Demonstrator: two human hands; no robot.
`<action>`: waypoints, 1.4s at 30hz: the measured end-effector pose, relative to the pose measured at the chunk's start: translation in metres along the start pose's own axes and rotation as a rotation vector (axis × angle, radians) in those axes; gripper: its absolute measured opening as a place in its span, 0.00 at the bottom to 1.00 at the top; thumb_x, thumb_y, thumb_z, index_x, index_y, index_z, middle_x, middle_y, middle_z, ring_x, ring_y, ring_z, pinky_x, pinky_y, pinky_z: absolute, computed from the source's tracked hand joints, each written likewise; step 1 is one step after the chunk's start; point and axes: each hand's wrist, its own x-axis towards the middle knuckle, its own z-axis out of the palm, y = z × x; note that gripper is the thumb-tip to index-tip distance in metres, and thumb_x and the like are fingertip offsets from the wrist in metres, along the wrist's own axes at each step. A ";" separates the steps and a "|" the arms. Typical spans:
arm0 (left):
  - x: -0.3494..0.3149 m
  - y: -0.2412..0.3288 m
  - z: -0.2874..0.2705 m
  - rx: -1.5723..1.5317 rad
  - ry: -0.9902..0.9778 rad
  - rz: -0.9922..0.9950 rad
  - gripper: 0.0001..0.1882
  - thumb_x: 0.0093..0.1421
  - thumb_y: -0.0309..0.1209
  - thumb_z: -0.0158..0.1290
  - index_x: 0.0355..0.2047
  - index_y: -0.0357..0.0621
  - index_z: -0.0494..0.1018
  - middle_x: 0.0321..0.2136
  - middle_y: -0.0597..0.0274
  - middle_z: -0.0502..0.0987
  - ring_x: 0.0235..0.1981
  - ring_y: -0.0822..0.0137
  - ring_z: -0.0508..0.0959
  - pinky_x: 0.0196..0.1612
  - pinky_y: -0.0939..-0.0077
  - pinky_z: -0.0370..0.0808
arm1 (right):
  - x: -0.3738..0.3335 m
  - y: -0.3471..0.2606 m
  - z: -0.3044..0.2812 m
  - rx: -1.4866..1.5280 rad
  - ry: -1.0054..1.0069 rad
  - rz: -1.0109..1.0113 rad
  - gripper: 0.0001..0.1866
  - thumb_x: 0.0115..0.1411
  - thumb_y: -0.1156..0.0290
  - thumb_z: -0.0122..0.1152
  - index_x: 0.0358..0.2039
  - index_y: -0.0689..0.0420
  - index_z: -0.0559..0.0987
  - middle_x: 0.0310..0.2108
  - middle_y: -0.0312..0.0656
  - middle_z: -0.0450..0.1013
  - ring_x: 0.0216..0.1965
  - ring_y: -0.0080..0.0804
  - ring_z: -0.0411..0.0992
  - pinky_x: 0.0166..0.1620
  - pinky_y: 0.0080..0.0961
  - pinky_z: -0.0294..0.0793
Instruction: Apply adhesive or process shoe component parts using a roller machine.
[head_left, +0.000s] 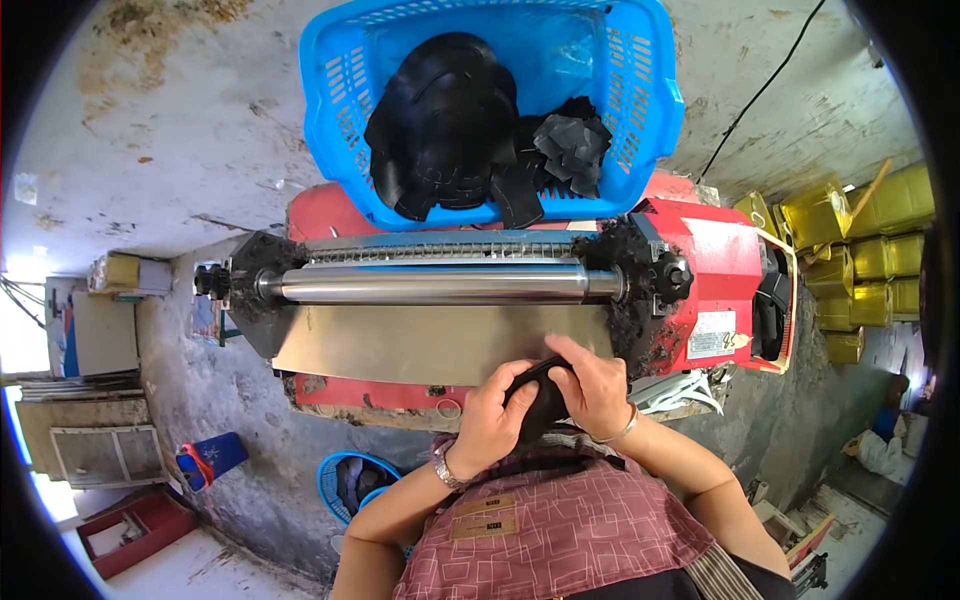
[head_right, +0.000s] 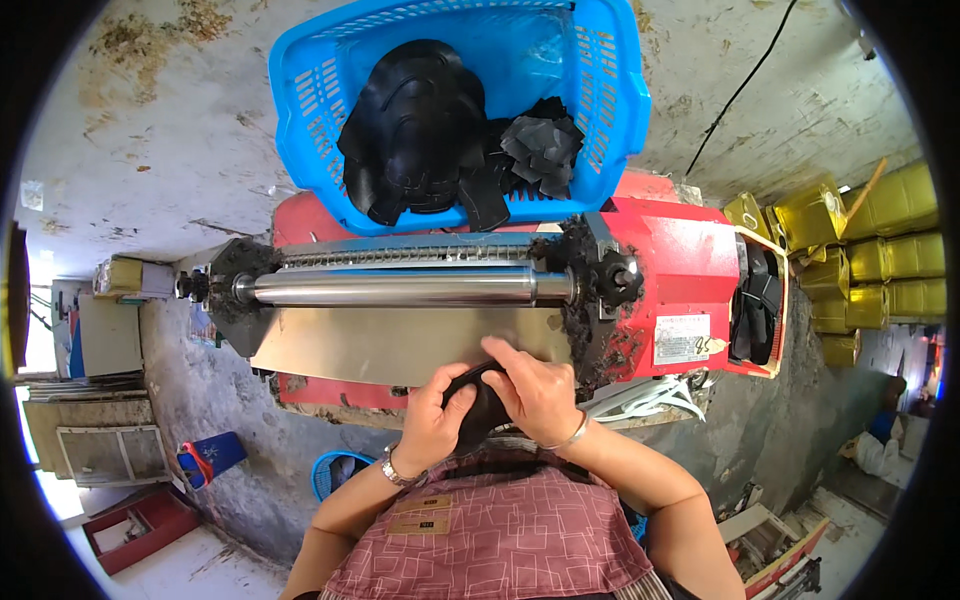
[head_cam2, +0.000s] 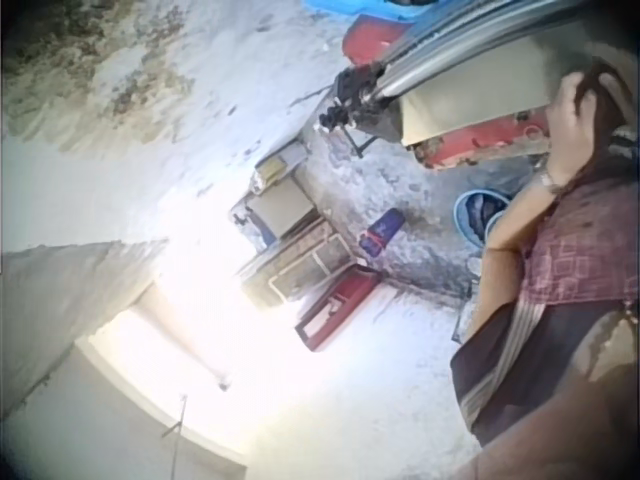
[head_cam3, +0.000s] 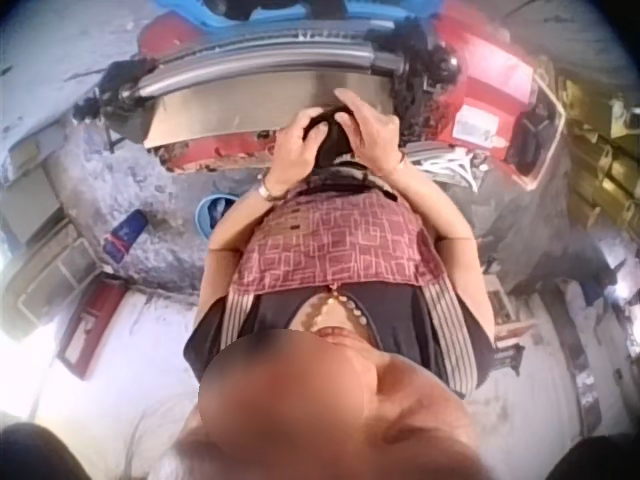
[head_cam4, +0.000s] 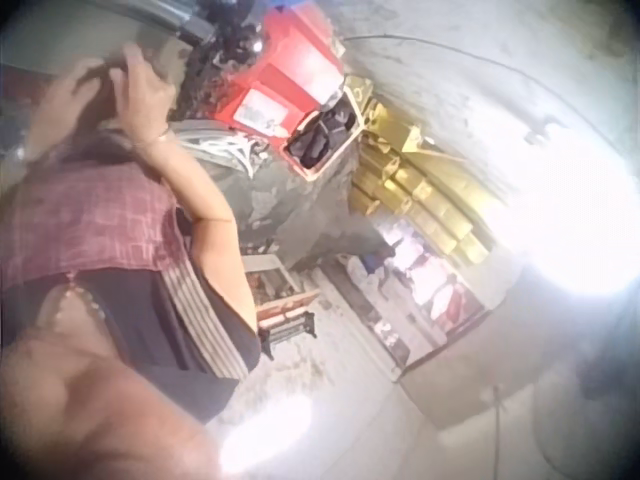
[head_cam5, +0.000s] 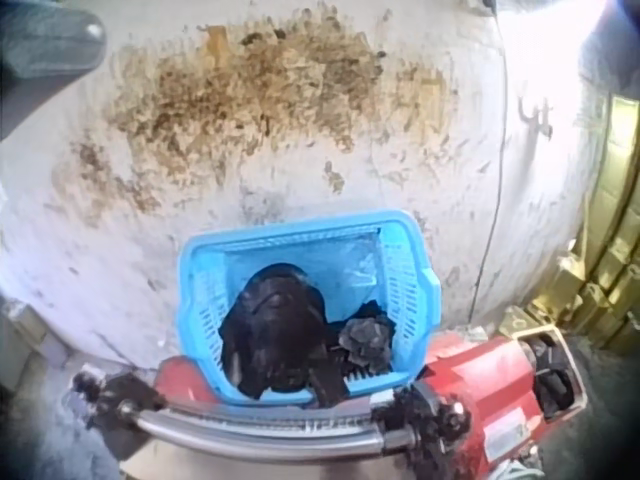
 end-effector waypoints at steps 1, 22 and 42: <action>0.005 0.000 -0.002 0.032 0.047 -0.034 0.10 0.57 0.32 0.47 0.35 0.39 0.69 0.25 0.49 0.73 0.26 0.54 0.75 0.29 0.73 0.70 | 0.006 -0.003 -0.006 -0.044 -0.017 0.029 0.19 0.48 0.73 0.59 0.41 0.64 0.69 0.28 0.45 0.72 0.25 0.37 0.72 0.26 0.25 0.71; 0.028 -0.048 -0.046 -0.007 0.037 -0.231 0.15 0.55 0.37 0.49 0.24 0.34 0.69 0.13 0.56 0.67 0.16 0.68 0.67 0.22 0.74 0.65 | 0.182 0.015 -0.066 -0.048 -0.521 0.069 0.15 0.51 0.63 0.56 0.37 0.57 0.72 0.25 0.43 0.72 0.26 0.38 0.71 0.29 0.29 0.69; 0.044 -0.030 -0.040 0.512 -0.005 -0.155 0.15 0.54 0.36 0.51 0.17 0.39 0.66 0.11 0.51 0.67 0.13 0.54 0.69 0.16 0.68 0.64 | 0.235 0.084 0.003 0.829 -1.067 0.535 0.10 0.48 0.70 0.61 0.31 0.58 0.75 0.28 0.34 0.72 0.29 0.16 0.69 0.33 0.15 0.68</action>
